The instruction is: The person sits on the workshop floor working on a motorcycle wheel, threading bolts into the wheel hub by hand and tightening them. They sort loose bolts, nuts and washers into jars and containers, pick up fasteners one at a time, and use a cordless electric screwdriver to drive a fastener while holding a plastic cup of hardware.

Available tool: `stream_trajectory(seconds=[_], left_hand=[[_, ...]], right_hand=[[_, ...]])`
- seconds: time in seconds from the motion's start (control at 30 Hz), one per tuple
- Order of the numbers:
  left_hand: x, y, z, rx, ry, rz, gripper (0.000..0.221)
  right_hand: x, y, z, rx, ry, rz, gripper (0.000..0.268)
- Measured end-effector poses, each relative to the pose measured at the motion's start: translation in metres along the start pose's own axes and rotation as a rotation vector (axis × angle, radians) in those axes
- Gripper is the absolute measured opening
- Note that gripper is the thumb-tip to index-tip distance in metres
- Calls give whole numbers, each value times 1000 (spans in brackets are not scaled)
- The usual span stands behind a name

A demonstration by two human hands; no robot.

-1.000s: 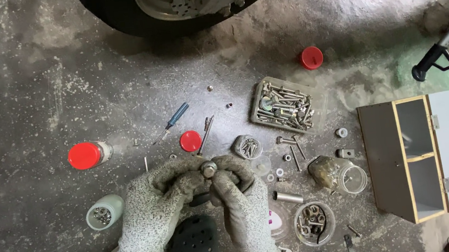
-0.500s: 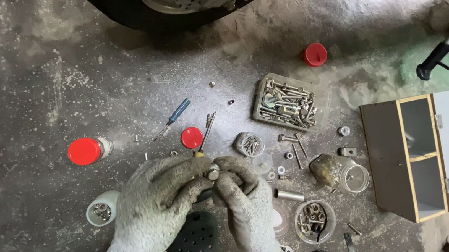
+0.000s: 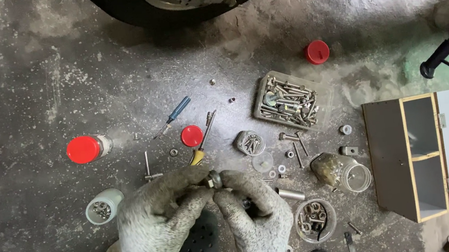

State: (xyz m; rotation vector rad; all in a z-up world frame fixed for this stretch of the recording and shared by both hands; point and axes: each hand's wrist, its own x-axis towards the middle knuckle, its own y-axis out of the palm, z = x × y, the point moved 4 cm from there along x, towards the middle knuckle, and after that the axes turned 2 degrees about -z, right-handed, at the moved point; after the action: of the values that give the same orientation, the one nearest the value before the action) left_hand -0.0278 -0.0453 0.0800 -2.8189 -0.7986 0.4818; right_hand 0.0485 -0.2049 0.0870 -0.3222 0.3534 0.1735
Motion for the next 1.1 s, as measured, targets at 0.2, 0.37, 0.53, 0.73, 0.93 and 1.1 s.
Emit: stream_trajectory(seconds=[0.2,0.37,0.53,0.73,0.93,1.1], left_hand=[[4,16,10,-418,-390,70,35],[2,22,25,-556,-436,96,35],[5,14,10,-136,-265,86,31],[12,11,-3,-12,-255,112,36],[28,6,-14,466,-71,221,37],[40,14,20,470,-130,321,38]], right_hand=[[4,-1,4,-93,-199,70,34],[15,-8,0,-20,-83,138,45],[22,-8,17,-224,-355,355,44],[23,-2,17,-254,-356,379,40],[31,3,-8,-367,-194,304,45],[33,18,-46,-350,-439,348,39]])
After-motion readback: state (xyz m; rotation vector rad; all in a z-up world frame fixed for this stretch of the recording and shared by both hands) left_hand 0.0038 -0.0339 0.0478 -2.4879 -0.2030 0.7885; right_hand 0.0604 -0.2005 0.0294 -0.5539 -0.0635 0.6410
